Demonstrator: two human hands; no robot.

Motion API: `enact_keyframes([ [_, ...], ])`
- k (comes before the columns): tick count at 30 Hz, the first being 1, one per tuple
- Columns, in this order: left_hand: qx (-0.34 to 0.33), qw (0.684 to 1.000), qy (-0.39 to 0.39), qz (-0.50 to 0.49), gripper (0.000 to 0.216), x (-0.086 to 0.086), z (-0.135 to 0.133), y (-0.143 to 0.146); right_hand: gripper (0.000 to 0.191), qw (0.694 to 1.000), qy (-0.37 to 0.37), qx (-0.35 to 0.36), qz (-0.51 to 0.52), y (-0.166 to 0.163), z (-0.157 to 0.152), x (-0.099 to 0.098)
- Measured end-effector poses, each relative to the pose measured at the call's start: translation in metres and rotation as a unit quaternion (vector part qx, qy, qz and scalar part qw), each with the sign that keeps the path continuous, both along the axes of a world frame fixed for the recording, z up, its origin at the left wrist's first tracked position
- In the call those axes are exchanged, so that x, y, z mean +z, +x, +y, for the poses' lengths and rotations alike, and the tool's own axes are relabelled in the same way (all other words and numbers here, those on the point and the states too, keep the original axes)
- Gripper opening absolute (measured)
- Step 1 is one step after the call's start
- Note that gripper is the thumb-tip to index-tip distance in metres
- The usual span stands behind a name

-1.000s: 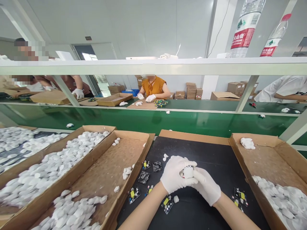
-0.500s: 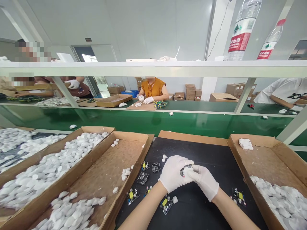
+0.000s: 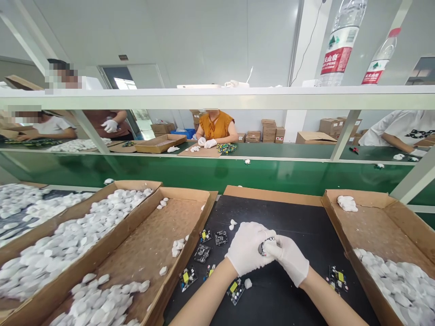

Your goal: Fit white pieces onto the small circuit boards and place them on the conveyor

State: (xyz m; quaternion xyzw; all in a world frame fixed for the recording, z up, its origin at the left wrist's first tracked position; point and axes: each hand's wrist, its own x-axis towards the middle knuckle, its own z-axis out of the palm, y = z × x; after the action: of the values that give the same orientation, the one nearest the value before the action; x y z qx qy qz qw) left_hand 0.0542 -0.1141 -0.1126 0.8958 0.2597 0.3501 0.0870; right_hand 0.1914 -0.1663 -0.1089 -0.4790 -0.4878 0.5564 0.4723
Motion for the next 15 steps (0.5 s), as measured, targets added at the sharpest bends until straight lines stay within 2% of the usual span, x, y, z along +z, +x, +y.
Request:
enact_keyframes([
  [4, -0.001, 1.0, -0.011, 0.021, 0.027, 0.003, -0.001, 0.0, 0.044, 1.0, 0.021, 0.018, -0.011, 0.005, 0.001, -0.004],
  [8, 0.022, 0.999, -0.028, -0.009, 0.034, 0.0, 0.001, -0.001, 0.041, 0.997, 0.032, 0.026, 0.066, 0.002, 0.001, -0.007],
  [10, 0.03, 0.998, -0.044, -0.016, 0.035, -0.003, 0.002, 0.0, 0.042, 0.997, 0.03, 0.012, 0.076, 0.0, 0.001, -0.009],
  [13, 0.038, 0.997, -0.068, -0.004, 0.04, -0.006, 0.002, 0.001, 0.043, 0.999, 0.023, -0.023, 0.032, 0.001, 0.002, -0.013],
  [15, 0.061, 0.995, -0.078, 0.012, 0.06, -0.008, 0.003, 0.002, 0.044, 0.998, 0.014, -0.069, 0.001, 0.008, 0.008, -0.015],
])
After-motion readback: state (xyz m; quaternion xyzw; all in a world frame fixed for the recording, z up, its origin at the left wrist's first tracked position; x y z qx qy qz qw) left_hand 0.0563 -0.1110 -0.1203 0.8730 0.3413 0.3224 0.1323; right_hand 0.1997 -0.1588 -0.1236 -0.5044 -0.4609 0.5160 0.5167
